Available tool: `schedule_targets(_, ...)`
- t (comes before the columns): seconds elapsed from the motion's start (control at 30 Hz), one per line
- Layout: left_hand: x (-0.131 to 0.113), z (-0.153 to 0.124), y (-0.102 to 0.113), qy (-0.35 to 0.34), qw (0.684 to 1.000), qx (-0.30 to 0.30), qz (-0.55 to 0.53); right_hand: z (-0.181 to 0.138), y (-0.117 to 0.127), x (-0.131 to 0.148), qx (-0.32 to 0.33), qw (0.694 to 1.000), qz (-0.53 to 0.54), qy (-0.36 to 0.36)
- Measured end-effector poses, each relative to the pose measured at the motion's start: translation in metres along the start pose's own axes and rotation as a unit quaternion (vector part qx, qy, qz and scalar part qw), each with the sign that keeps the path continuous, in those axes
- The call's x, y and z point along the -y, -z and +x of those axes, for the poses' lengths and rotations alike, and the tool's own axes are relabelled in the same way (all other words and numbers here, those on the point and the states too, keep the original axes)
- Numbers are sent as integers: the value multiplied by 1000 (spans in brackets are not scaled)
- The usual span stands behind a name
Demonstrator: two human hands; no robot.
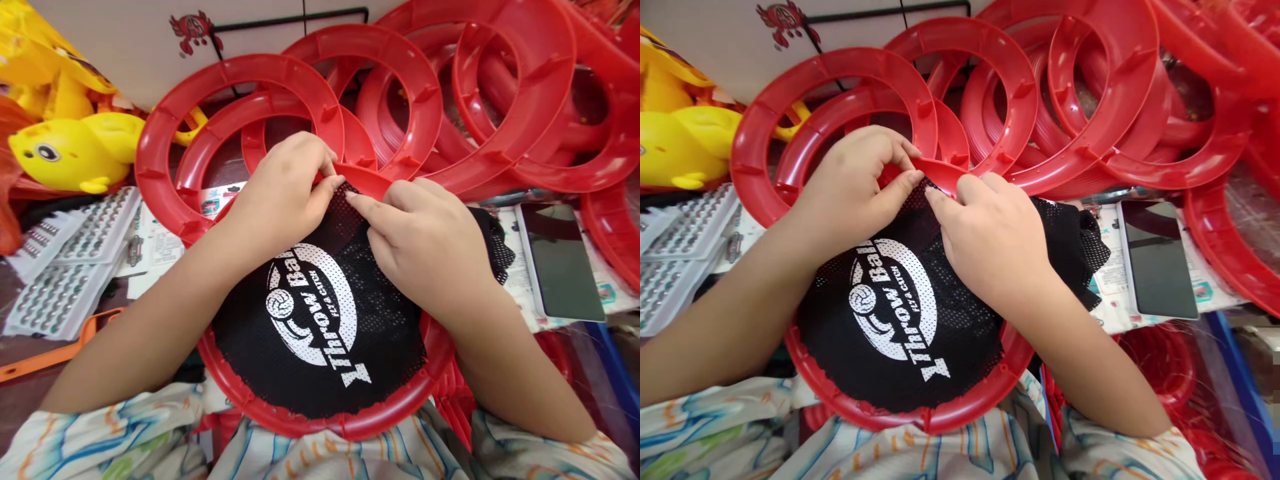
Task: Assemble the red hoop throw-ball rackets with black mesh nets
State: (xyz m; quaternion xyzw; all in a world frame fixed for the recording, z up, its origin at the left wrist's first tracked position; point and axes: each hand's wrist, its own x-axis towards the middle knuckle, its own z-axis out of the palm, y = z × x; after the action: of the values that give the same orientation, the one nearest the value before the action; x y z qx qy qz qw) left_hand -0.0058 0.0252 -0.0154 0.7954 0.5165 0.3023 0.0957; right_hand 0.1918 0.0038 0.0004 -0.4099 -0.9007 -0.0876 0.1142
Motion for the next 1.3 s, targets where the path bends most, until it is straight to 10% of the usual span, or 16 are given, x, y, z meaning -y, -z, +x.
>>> schedule_targets(0.53,1,1,-1,15,1000,-7,9,0,-1,-3,-67,987,144,-40)
schedule_targets(0.87,-3,-7,-1,-86,995,-39,11,-2,-3,-7,-116,922,319,-186)
schedule_targets(1.3,2,-11,-8,-159,986,-31,35,1,-3,-8,-104,924,306,-204)
